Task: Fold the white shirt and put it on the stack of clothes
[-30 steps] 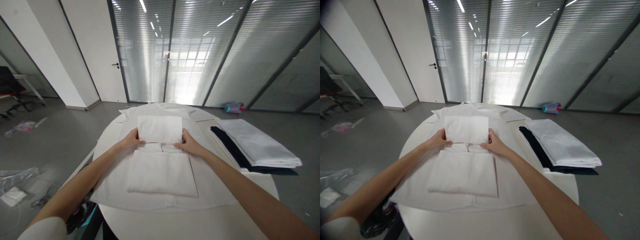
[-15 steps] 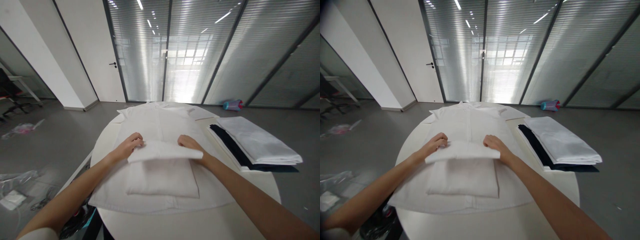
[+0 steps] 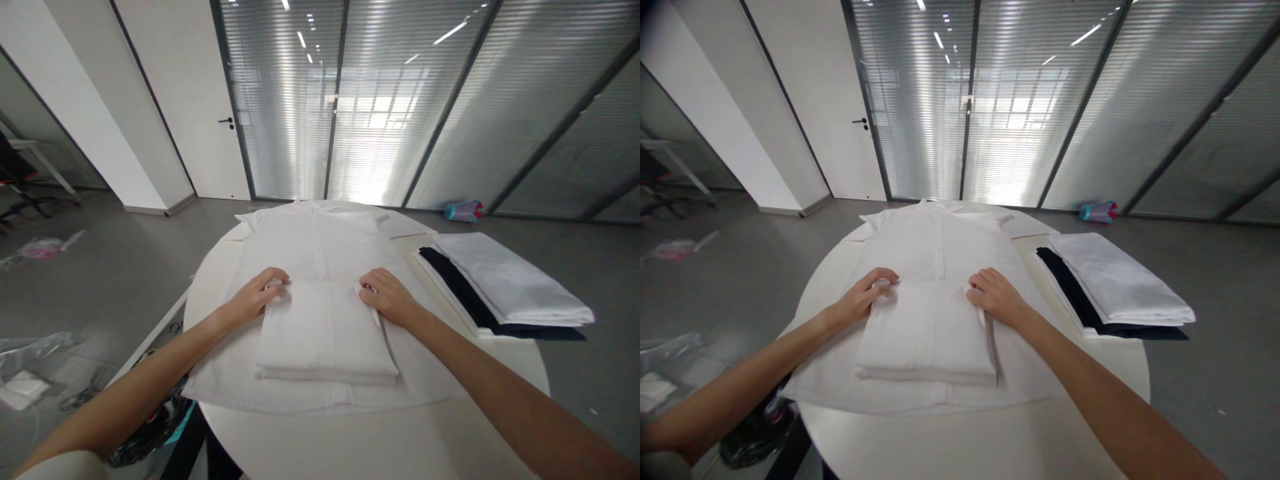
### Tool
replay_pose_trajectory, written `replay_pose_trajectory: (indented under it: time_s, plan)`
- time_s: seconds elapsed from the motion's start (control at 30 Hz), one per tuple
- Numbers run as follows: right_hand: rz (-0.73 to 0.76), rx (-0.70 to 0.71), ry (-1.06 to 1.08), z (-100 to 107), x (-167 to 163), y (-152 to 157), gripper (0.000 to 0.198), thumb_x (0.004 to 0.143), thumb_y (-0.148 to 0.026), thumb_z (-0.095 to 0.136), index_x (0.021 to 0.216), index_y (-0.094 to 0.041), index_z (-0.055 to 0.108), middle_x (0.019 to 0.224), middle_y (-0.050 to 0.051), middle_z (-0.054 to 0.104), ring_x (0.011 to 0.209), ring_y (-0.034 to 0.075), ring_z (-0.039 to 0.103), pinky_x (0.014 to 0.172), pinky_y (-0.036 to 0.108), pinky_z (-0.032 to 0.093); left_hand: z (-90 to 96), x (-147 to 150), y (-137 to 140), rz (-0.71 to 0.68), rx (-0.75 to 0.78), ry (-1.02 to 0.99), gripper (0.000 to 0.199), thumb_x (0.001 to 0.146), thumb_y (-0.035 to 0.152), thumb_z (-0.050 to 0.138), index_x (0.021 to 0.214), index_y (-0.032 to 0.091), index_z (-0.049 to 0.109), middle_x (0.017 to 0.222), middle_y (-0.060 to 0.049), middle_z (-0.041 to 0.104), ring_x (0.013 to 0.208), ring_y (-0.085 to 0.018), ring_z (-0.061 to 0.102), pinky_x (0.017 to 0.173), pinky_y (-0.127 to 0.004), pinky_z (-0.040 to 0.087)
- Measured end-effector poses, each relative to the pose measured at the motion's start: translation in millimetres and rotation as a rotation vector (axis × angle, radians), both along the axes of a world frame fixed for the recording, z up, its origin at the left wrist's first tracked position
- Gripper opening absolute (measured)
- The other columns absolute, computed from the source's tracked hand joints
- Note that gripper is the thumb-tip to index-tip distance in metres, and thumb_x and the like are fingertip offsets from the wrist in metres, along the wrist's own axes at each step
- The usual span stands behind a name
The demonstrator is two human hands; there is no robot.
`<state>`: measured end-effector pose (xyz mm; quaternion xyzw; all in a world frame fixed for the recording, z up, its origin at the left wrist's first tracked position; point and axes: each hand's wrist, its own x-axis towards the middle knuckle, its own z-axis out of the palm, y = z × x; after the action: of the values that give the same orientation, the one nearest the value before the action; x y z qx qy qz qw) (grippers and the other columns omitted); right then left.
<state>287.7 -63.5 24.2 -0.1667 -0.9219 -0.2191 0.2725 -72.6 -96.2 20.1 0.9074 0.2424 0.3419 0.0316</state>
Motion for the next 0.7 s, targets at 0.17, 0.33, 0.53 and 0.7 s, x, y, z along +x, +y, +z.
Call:
replay_pose_trajectory:
  time_s: [0.17, 0.33, 0.53, 0.7]
  plan:
    - [-0.150, -0.198, -0.023, 9.0, 4.0, -19.4, 0.034, 0.078, 0.008, 0.044, 0.093, -0.016, 0.064, 0.099, 0.011, 0.064, 0.090, 0.023, 0.054, 0.078, 0.036, 0.042, -17.4, 5.3, -15.5, 0.211, -0.350, -0.122, 0.059, 0.077, 0.006, 0.055, 0.132, 0.022, 0.041, 0.125, -0.011, 0.057, 0.117, -0.025, 0.057, 0.100, -0.042, 0.048]
    - [-0.194, -0.172, -0.036, 6.4, 5.6, -50.6, 0.056, 0.083, 0.001, 0.052, 0.134, -0.020, 0.058, 0.135, 0.015, 0.058, 0.117, 0.032, 0.052, 0.094, 0.049, 0.042, -12.3, 10.5, -32.7, 0.224, -0.354, 0.044, 0.075, 0.082, 0.011, 0.060, 0.150, 0.029, 0.034, 0.144, -0.015, 0.040, 0.122, -0.028, 0.054, 0.101, -0.044, 0.047]
    - [-0.148, -0.216, -0.164, 2.7, 10.5, -65.5, 0.052, 0.096, -0.005, 0.047, 0.145, -0.021, 0.051, 0.141, 0.014, 0.058, 0.125, 0.027, 0.052, 0.101, 0.045, 0.045, 3.6, -3.1, -37.3, 0.229, -0.284, 0.252, 0.080, 0.086, 0.002, 0.047, 0.156, 0.036, 0.028, 0.154, -0.012, 0.033, 0.137, -0.029, 0.043, 0.110, -0.049, 0.042]
    - [-0.080, -0.349, -0.066, 24.5, -0.2, -62.8, 0.051, 0.095, -0.005, 0.042, 0.138, -0.027, 0.058, 0.125, 0.009, 0.069, 0.118, 0.025, 0.059, 0.098, 0.046, 0.048, 35.6, -5.6, -41.6, 0.215, -0.252, 0.129, 0.048, 0.099, 0.015, 0.035, 0.141, 0.028, 0.055, 0.151, -0.008, 0.046, 0.142, -0.026, 0.039, 0.117, -0.050, 0.035]
